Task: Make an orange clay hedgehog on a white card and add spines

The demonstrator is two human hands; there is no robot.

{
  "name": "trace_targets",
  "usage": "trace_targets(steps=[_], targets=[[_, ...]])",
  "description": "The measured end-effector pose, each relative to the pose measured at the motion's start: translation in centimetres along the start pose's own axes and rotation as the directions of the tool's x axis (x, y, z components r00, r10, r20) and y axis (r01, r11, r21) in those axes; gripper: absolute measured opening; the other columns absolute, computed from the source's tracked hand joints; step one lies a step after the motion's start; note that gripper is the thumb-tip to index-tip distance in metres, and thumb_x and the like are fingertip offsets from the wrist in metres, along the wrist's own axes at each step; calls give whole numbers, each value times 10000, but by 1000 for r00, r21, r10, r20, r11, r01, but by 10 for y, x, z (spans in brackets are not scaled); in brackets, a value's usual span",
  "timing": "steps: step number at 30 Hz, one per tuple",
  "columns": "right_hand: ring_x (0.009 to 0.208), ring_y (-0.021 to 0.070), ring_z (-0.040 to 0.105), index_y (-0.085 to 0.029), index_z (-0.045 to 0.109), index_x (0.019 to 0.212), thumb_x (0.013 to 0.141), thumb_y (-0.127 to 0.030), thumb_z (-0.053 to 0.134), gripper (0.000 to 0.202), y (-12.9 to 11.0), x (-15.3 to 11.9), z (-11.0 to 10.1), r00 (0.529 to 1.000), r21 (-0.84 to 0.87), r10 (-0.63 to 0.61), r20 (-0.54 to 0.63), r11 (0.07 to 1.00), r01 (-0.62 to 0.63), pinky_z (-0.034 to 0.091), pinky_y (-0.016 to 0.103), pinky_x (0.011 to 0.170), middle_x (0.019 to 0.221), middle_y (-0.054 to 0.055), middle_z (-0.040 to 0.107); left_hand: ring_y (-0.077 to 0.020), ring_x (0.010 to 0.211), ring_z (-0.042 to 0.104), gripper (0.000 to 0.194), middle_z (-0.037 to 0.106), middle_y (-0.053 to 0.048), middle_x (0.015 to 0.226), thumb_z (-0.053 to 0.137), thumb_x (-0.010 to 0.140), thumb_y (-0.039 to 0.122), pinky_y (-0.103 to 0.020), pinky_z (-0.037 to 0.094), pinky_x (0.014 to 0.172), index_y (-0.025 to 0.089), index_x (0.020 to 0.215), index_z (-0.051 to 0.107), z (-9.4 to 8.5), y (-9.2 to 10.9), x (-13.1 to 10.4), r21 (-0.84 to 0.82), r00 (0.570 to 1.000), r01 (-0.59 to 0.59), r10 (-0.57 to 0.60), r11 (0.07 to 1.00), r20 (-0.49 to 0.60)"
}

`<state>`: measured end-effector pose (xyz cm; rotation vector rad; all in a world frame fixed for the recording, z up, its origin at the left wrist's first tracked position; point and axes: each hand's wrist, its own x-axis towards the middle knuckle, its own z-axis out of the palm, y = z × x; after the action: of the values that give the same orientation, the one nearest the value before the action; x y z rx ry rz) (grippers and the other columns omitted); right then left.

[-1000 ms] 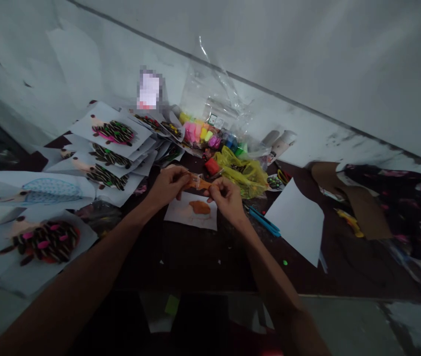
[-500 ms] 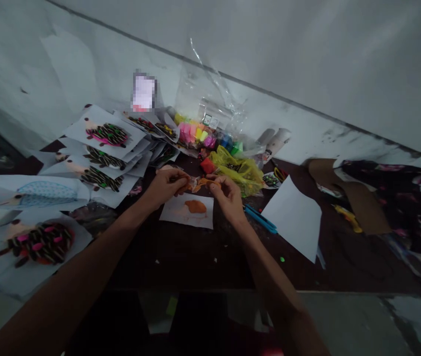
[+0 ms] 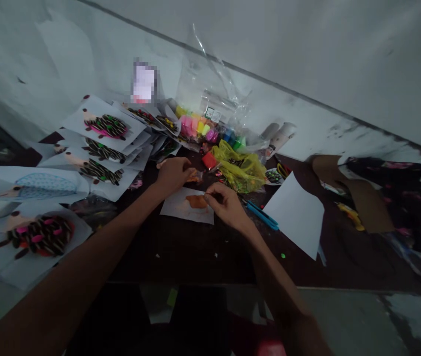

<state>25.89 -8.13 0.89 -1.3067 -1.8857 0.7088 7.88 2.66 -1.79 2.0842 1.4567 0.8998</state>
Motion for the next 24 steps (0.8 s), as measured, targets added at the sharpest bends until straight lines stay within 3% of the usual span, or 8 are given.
trace_targets(steps=[5,10,13,16,20,24], targets=[[800,173,587,-207,641,802,910,-292,581,150,0,-2,2,994,-49,22,104,999,-17,444,291,769,826,16,650,-283,1028,633,302,701,-141,1168,519,900,244,-386,465,915,157,1073,750,0,-3,-10,94,991,-127,130,987,-22],[759,162,592,-214,687,797,938,-276,599,178,-3,0,11,989,-138,19,146,990,1,425,296,805,791,2,665,-249,901,642,228,742,-84,894,539,821,177,-356,481,871,178,868,761,-12,-11,-18,-6,966,-206,205,978,156],[775,161,577,-221,730,853,944,-266,620,149,-5,-1,13,986,-239,-15,164,969,54,411,296,817,796,9,649,-220,824,651,218,747,-65,839,540,778,128,-317,486,808,181,804,750,-14,-15,-24,-80,950,-200,213,977,226],[834,174,572,-237,762,933,966,-283,619,154,-7,-3,12,984,-359,-8,175,931,71,387,348,928,852,24,633,-211,807,668,213,758,-68,854,569,755,114,-293,490,778,177,819,762,-15,-16,-30,-127,940,-162,192,979,282],[840,184,566,-236,758,867,981,-304,608,200,-6,-4,12,985,-450,43,167,892,37,295,446,1064,844,26,627,-211,823,680,210,767,-67,884,598,742,110,-281,492,764,189,828,774,-16,-15,-32,-162,926,-138,185,977,328],[868,194,588,-240,734,886,905,-213,683,61,-4,-4,15,985,-447,105,139,894,-32,240,484,1113,868,8,638,-214,837,684,211,767,-73,910,618,738,107,-280,493,762,188,849,779,-16,-19,-30,-179,917,-149,204,972,342]])
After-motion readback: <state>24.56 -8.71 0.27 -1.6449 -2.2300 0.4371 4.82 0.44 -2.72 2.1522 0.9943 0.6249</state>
